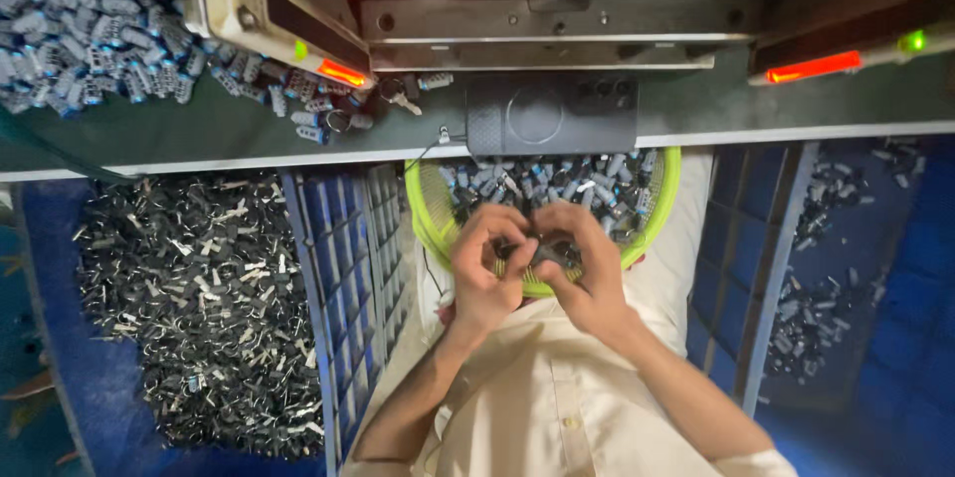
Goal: The person repeatedly picks small cylindrical components from a green basket, inserts them into a machine slot, and places the processed items into a blue bin. The task involves continuous manual handling of small parts in a repetitive assembly loop.
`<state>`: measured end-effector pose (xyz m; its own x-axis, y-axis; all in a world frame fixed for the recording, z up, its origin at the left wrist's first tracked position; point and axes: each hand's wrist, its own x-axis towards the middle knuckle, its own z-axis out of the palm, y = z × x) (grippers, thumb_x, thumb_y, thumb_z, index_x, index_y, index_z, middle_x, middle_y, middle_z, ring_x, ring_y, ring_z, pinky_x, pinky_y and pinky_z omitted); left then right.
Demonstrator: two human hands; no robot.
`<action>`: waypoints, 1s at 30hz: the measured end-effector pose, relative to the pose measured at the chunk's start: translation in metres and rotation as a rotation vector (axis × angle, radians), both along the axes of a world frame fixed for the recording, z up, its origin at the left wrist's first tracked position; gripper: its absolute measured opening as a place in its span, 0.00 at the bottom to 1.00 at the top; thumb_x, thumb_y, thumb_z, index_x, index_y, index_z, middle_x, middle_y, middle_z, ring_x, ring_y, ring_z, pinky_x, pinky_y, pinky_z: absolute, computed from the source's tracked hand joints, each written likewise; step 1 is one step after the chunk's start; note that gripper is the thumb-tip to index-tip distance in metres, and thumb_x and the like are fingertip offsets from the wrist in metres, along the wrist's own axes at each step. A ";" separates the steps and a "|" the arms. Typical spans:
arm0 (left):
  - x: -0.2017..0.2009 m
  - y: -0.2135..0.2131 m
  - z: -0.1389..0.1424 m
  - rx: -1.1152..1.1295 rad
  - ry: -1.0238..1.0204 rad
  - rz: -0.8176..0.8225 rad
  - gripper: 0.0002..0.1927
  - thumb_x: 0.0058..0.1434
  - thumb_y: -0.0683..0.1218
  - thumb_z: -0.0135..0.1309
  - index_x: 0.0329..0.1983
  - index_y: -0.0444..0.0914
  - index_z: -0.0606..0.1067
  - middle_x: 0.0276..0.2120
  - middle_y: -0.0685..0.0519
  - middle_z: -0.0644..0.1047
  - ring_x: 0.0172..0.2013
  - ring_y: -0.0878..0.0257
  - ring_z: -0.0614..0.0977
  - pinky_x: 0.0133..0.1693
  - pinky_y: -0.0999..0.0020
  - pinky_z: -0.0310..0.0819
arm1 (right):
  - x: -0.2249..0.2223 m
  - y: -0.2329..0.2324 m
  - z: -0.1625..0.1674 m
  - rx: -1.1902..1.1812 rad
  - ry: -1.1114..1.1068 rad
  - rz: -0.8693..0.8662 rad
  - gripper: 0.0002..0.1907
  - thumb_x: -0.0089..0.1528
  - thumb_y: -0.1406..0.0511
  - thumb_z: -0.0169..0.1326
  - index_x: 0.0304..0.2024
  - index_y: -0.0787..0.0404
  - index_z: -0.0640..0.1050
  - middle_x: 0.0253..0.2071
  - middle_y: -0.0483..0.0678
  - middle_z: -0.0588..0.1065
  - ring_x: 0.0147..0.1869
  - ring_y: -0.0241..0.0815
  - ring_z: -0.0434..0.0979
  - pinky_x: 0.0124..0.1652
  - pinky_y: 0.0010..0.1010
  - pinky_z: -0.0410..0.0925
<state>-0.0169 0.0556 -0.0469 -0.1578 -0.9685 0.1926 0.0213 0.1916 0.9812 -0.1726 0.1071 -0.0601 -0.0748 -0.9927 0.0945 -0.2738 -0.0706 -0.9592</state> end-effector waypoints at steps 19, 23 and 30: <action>0.060 -0.006 0.005 0.197 -0.192 -0.166 0.08 0.57 0.41 0.62 0.38 0.32 0.79 0.29 0.50 0.82 0.28 0.62 0.84 0.33 0.71 0.78 | 0.032 -0.005 -0.030 0.068 -0.582 -0.136 0.21 0.63 0.81 0.57 0.53 0.65 0.66 0.47 0.58 0.78 0.51 0.44 0.81 0.49 0.30 0.75; 0.096 -0.036 0.016 0.264 0.555 -0.080 0.13 0.61 0.47 0.59 0.43 0.32 0.76 0.35 0.49 0.80 0.33 0.61 0.83 0.37 0.68 0.77 | 0.016 -0.038 -0.018 -0.111 -0.774 -0.139 0.21 0.63 0.81 0.55 0.53 0.62 0.64 0.44 0.58 0.79 0.42 0.42 0.81 0.46 0.31 0.76; 0.068 -0.025 0.017 0.244 0.469 -0.084 0.22 0.68 0.56 0.55 0.52 0.33 0.71 0.45 0.47 0.77 0.42 0.60 0.80 0.44 0.63 0.77 | -0.009 -0.080 0.045 -0.200 -0.479 0.013 0.19 0.55 0.86 0.49 0.42 0.66 0.64 0.39 0.57 0.75 0.46 0.49 0.82 0.43 0.33 0.79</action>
<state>0.0509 0.0308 -0.0303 -0.1874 -0.9818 0.0320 0.4735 -0.0617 0.8786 -0.1812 0.0269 -0.0155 -0.1437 -0.9600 0.2404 0.1947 -0.2656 -0.9442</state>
